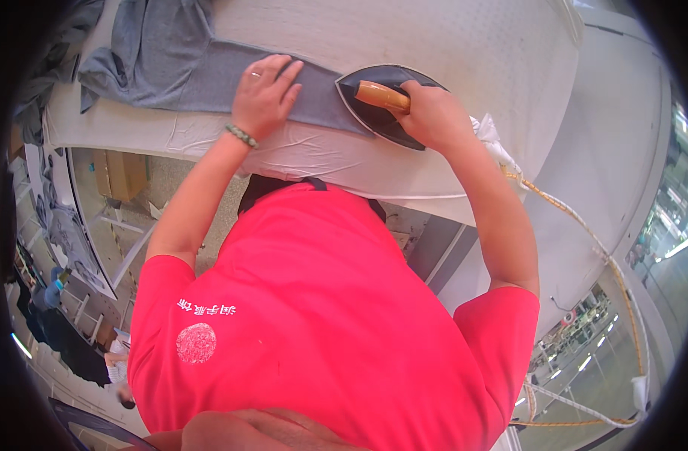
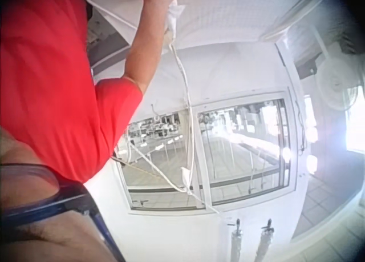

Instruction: Ironing and folding a grey t-shirt on a professional ironing station.

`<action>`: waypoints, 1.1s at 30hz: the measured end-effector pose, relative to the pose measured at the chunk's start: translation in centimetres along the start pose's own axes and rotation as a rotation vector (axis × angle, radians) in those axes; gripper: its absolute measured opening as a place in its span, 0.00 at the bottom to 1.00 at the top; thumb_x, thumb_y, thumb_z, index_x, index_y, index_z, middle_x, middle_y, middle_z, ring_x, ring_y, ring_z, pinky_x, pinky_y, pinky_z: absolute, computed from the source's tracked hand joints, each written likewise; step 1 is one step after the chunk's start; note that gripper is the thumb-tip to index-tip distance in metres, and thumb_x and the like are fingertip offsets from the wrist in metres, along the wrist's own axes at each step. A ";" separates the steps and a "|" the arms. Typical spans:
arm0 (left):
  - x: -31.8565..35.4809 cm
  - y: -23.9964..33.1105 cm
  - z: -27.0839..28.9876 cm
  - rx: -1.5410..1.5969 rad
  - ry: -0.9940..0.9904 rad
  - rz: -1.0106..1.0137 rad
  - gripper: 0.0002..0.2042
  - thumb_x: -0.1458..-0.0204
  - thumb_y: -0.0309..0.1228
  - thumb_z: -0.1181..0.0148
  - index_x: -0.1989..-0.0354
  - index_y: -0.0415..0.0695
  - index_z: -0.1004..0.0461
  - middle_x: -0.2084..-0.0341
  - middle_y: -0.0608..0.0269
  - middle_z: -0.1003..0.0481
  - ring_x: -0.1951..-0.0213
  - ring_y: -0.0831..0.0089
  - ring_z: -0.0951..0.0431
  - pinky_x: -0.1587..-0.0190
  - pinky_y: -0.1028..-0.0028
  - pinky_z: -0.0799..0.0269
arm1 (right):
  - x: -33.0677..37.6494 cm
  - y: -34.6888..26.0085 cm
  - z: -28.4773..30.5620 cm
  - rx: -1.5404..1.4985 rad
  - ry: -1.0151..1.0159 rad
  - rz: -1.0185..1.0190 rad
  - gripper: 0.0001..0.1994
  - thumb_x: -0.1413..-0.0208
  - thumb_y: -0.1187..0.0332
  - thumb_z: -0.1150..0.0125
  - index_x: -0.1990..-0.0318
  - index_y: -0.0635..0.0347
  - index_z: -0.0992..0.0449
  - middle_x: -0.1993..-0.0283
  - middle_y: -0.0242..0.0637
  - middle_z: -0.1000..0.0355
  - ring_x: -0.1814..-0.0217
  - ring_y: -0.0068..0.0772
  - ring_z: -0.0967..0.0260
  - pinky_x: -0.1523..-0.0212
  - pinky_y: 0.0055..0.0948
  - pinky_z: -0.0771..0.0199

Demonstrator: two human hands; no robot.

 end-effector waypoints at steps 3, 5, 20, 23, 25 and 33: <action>0.6 -4.2 1.4 -0.086 0.000 0.066 0.20 0.39 0.39 0.38 0.39 0.49 0.22 0.42 0.64 0.24 0.41 0.65 0.25 0.39 0.61 0.32 | -2.3 -3.2 0.3 -0.030 -0.040 0.009 0.16 0.37 0.56 0.38 0.49 0.56 0.20 0.58 0.50 0.18 0.54 0.59 0.20 0.53 0.53 0.21; 1.0 -6.8 2.1 -0.133 -0.004 0.104 0.20 0.39 0.39 0.37 0.39 0.50 0.22 0.41 0.64 0.24 0.40 0.65 0.25 0.39 0.61 0.32 | -4.2 -5.4 0.3 -0.021 -0.047 0.036 0.17 0.37 0.55 0.37 0.48 0.55 0.20 0.58 0.50 0.18 0.55 0.59 0.20 0.54 0.52 0.21; 9.7 -11.3 7.3 -0.032 -0.085 0.268 0.25 0.40 0.38 0.37 0.36 0.43 0.26 0.32 0.62 0.29 0.34 0.67 0.29 0.35 0.63 0.34 | -17.2 -22.1 3.5 0.124 -0.138 0.233 0.16 0.37 0.54 0.38 0.53 0.56 0.19 0.56 0.49 0.18 0.52 0.58 0.21 0.52 0.52 0.21; 12.8 -11.7 9.1 0.038 -0.129 0.273 0.23 0.40 0.36 0.38 0.37 0.43 0.25 0.32 0.61 0.29 0.33 0.65 0.30 0.31 0.59 0.37 | -17.9 -22.0 3.3 0.170 -0.184 0.211 0.19 0.38 0.53 0.34 0.44 0.50 0.20 0.57 0.50 0.17 0.55 0.61 0.21 0.54 0.53 0.22; 13.2 -12.2 10.1 0.101 -0.130 0.259 0.22 0.40 0.35 0.37 0.38 0.42 0.24 0.34 0.60 0.27 0.34 0.64 0.28 0.32 0.59 0.35 | -18.1 -22.1 3.2 0.179 -0.155 0.185 0.20 0.38 0.52 0.33 0.43 0.50 0.21 0.56 0.50 0.17 0.54 0.61 0.20 0.53 0.53 0.21; 15.6 -21.9 14.6 0.571 0.208 0.872 0.12 0.36 0.30 0.36 0.47 0.40 0.21 0.47 0.58 0.19 0.50 0.67 0.17 0.49 0.69 0.21 | -13.4 -25.9 0.8 -0.030 0.036 0.014 0.25 0.39 0.51 0.33 0.39 0.53 0.26 0.55 0.56 0.18 0.54 0.63 0.20 0.53 0.54 0.21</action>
Point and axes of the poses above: each hand's wrist, its own x-axis away from the middle knuckle, its own z-axis out of the back of the hand, y = z × x, the point moved 6 cm from there along -x, towards the middle knuckle
